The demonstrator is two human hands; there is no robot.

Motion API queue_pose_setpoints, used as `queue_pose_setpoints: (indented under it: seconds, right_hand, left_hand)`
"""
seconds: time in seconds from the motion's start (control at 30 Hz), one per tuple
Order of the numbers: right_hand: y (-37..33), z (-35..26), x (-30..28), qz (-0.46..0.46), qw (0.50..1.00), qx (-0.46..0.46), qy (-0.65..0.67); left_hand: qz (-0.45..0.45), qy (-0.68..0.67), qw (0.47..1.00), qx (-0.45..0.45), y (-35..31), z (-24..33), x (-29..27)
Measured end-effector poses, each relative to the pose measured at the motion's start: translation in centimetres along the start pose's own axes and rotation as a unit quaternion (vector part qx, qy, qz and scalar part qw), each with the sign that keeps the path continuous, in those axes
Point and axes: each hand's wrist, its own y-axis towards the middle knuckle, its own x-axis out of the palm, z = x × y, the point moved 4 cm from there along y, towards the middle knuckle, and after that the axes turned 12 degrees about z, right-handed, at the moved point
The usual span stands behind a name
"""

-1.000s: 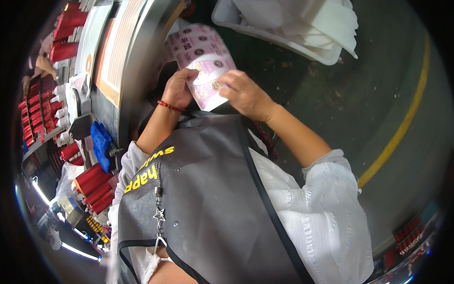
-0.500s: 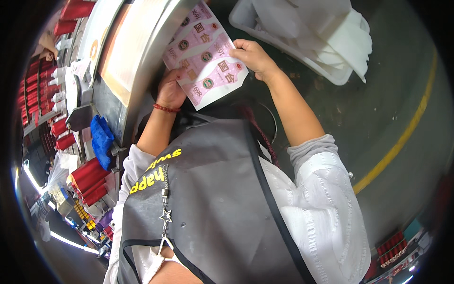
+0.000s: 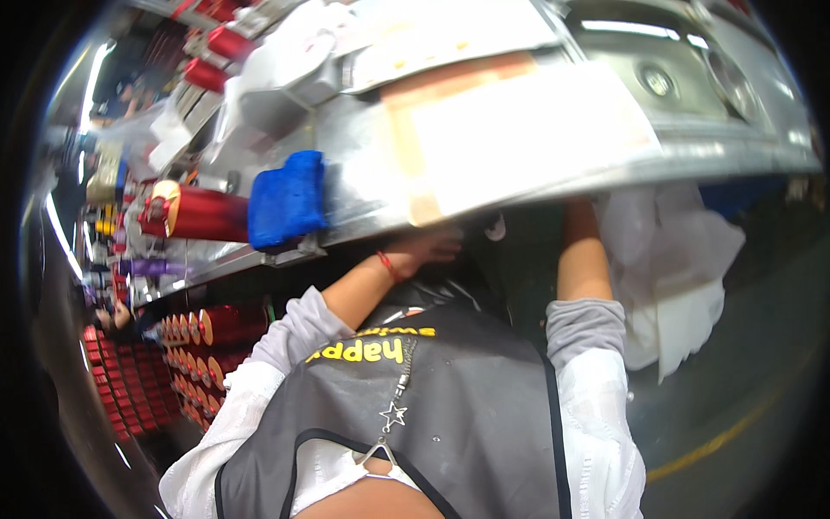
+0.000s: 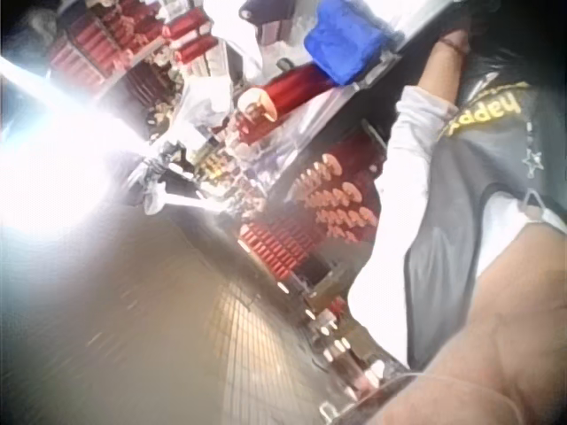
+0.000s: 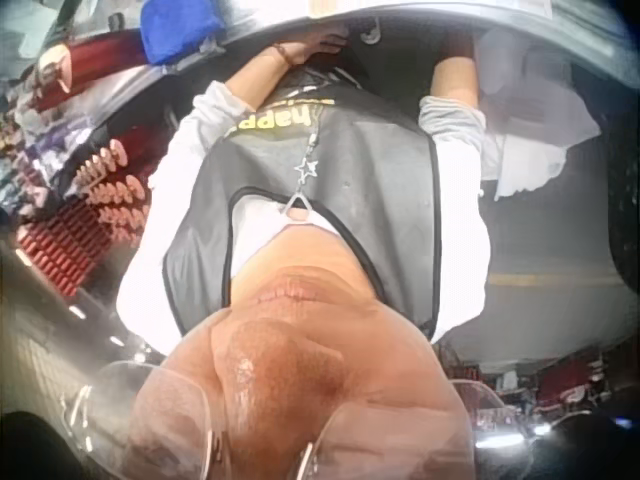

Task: The person applies printed labels and gold rings to red cylindrical bottles on a stainless steel workbench. They peel backing from labels, align and smooth them onto the bottle body, then attach gold rings to the neck area. The person handles multiple bottles one at a time, rotating each to position the labels correctly.

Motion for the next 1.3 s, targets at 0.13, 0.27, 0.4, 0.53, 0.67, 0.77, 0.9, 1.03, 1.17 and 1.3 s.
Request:
queue_pose_setpoints:
  seconds: [0.13, 0.27, 0.4, 0.53, 0.67, 0.77, 0.9, 1.03, 1.17, 1.3]
  right_hand:
    - [2.9, 0.3, -1.2, 0.033, 0.996, -0.016, -0.085]
    - [3.8, -0.8, -1.8, 0.046, 0.989, -0.030, -0.136]
    - [4.5, -0.6, -2.9, 0.061, 0.984, -0.029, -0.164]
    - [4.6, -1.2, -3.6, 0.066, 0.979, -0.040, -0.191]
    - [4.2, -0.5, -5.3, 0.078, 0.972, -0.052, -0.217]
    - [2.6, 0.0, -5.9, 0.067, 0.966, -0.077, -0.237]
    - [-5.8, 0.9, -6.7, -0.025, 0.950, -0.095, -0.297]
    - [-23.9, -9.5, -8.5, -0.369, 0.896, -0.205, -0.138]
    - [-34.7, -26.8, -11.8, -0.419, 0.813, -0.379, 0.143]
    - [-35.2, -40.4, -6.5, -0.300, 0.766, -0.541, 0.174]
  left_hand:
    - [-0.086, 0.151, 0.972, 0.156, -8.2, 5.1, -0.3]
    - [-0.087, 0.296, 0.906, 0.288, -14.1, 6.1, -3.6]
    - [-0.038, 0.284, 0.902, 0.323, -20.6, 8.1, -7.2]
    - [-0.030, 0.164, 0.926, 0.340, -24.9, 9.5, -10.6]
    - [0.008, 0.062, 0.875, 0.480, -29.3, 11.0, -15.0]
    - [0.262, -0.215, 0.711, 0.615, -31.6, 9.6, -19.6]
    - [0.507, -0.208, 0.563, 0.619, -29.8, 10.2, -25.4]
    - [0.435, -0.251, 0.631, 0.591, -26.3, 10.8, -28.8]
    - [0.329, -0.299, 0.683, 0.579, -24.7, 12.2, -29.2]
    - [0.290, -0.317, 0.696, 0.576, -24.0, 12.5, -29.1]
